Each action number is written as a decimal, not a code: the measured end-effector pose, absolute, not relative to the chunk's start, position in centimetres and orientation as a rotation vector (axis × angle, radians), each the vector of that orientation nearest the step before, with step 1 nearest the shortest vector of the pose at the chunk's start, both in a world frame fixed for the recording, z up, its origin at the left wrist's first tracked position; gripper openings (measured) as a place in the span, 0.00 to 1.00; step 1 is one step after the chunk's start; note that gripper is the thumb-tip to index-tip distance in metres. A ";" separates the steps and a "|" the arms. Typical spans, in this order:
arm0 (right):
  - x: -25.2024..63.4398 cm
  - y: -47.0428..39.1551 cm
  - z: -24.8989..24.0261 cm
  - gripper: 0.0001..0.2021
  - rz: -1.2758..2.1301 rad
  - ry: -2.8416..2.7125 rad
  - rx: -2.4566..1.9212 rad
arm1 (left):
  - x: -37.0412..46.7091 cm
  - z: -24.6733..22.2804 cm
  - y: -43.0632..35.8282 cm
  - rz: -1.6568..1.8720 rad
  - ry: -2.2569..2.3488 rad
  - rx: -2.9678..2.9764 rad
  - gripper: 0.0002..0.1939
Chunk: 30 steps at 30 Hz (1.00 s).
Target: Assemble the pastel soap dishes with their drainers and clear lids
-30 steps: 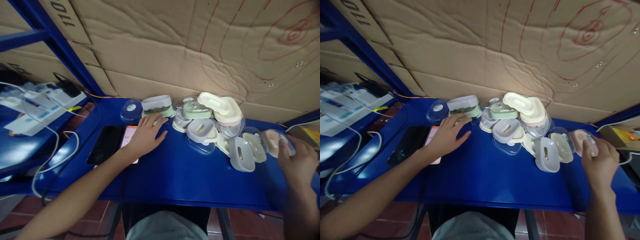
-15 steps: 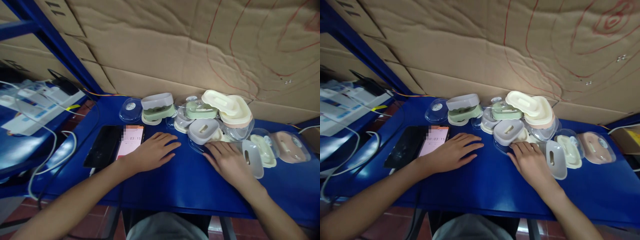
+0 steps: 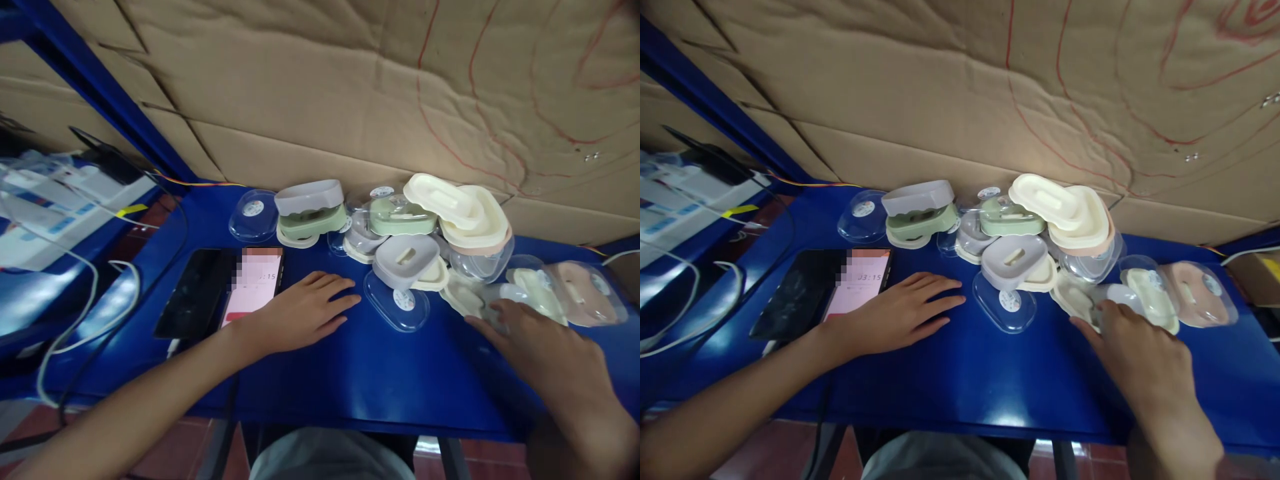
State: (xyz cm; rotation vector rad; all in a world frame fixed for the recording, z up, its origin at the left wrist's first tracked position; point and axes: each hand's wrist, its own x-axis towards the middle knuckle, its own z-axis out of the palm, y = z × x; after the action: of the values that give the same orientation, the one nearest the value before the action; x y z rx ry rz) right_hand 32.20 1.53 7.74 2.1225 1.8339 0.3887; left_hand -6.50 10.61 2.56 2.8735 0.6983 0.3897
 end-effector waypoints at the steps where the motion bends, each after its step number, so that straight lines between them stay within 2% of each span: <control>1: 33.3 1.6 7.6 0.22 0.288 1.774 2.146 | -6.5 2.6 10.6 0.387 0.692 2.873 0.18; 4: 35.0 2.2 7.0 0.13 0.061 1.808 2.165 | -6.4 2.6 10.5 0.411 0.678 2.870 0.16; 7: 34.9 2.6 6.5 0.08 0.015 1.932 2.102 | -6.4 2.6 10.4 0.425 0.663 2.882 0.15; 11: 34.0 2.2 5.8 0.14 0.306 2.068 2.005 | -6.3 2.4 10.3 0.429 0.639 2.901 0.15; 13: 33.5 2.2 5.5 0.13 0.422 2.113 1.958 | -6.3 2.4 10.3 0.431 0.634 2.913 0.15; 17: 32.6 2.3 5.0 0.08 0.358 2.161 1.888 | -6.3 2.4 10.2 0.429 0.640 2.921 0.14; 22: 32.4 -0.1 4.7 0.11 0.421 2.305 1.813 | -6.4 2.5 9.9 0.384 0.633 2.912 0.14; 26: 33.2 -3.4 4.2 0.19 0.400 2.515 1.775 | -6.6 2.5 10.3 0.336 0.637 2.892 0.15; 30: 32.8 -6.3 4.0 0.15 0.228 2.672 1.779 | -6.6 3.2 10.2 0.302 0.656 2.844 0.15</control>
State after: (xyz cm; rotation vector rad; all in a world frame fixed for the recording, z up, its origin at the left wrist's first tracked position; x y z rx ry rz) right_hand 32.80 -6.27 4.01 1.7788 2.6715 0.2275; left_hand -6.65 10.23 3.16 2.8442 0.6557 0.3016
